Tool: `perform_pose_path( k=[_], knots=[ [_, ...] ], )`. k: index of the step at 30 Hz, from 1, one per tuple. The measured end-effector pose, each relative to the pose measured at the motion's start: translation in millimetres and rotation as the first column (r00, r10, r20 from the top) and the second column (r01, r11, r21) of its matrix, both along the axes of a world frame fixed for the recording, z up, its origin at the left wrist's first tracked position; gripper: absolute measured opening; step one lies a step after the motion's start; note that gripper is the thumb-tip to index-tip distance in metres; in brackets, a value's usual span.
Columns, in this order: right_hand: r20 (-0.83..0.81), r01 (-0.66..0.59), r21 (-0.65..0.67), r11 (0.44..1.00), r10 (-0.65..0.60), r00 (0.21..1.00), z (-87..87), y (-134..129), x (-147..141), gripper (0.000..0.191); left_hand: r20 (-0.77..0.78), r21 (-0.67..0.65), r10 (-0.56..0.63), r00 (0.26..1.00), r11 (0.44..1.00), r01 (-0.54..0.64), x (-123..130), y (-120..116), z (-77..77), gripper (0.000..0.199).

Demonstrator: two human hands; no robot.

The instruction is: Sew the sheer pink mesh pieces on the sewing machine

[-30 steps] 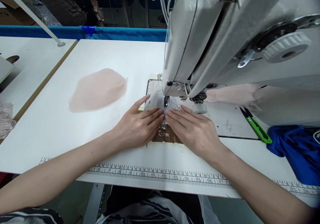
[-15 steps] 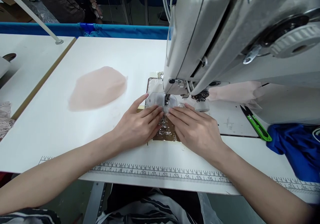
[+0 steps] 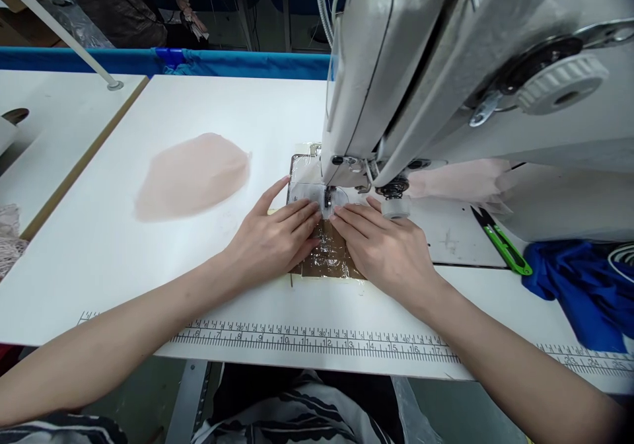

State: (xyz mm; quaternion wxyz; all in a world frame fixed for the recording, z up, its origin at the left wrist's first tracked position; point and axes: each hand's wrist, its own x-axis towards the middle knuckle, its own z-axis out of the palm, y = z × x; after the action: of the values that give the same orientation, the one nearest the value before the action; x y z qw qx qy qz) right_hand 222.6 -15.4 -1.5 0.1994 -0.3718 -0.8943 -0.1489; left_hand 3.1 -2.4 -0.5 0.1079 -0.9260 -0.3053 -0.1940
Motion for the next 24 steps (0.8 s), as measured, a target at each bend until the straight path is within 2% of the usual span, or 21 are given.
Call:
perform_pose_path(
  k=[14,24],
  knots=[
    [0.104,0.091,-0.026,0.995,-0.088,0.991,-0.1,9,0,0.034,0.046,-0.059,0.033,0.998,0.998,-0.031,0,15,-5.7,0.035],
    [0.168,0.176,0.019,0.984,-0.177,0.97,3.3,10,6,0.035,0.034,-0.106,0.055,0.998,0.993,-0.051,0,17,-5.3,0.035]
  ],
)
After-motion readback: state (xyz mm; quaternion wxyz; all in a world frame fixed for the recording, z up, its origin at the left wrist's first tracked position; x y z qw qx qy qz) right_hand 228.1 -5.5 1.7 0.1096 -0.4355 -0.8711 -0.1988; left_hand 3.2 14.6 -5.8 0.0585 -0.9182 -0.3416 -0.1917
